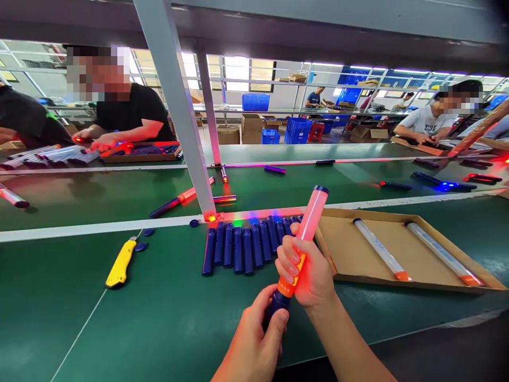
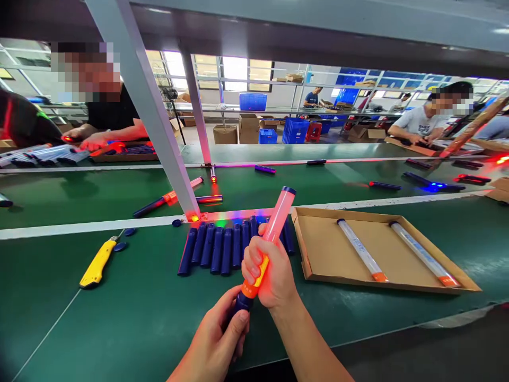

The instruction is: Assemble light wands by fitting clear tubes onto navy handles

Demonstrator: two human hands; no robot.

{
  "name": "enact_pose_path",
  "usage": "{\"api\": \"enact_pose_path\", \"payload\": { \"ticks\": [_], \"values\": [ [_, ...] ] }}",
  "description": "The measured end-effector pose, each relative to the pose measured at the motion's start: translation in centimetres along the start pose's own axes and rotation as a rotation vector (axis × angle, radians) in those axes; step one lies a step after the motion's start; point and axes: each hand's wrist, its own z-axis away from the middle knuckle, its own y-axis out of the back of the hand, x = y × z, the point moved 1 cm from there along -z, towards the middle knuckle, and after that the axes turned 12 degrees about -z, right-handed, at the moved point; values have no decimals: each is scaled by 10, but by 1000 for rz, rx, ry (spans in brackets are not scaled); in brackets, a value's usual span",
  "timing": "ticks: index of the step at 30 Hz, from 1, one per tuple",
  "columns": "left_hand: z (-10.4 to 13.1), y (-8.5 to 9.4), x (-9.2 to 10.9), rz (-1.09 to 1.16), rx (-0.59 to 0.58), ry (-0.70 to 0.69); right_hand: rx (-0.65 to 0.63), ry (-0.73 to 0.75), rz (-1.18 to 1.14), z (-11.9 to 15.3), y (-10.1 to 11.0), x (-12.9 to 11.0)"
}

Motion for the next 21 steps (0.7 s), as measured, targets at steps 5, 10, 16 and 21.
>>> {"api": "enact_pose_path", "payload": {
  "ticks": [5,10,16,21],
  "values": [
    [4,3,25,124,-316,135,11,-94,-122,-2,6,0],
    [5,2,31,-274,-71,36,83,-22,-62,-4,5,1],
    [0,-5,23,-436,132,-112,125,90,31,-3,-1,-1],
    [-2,-15,22,-635,221,-110,138,160,84,-1,-3,2]
  ]
}}
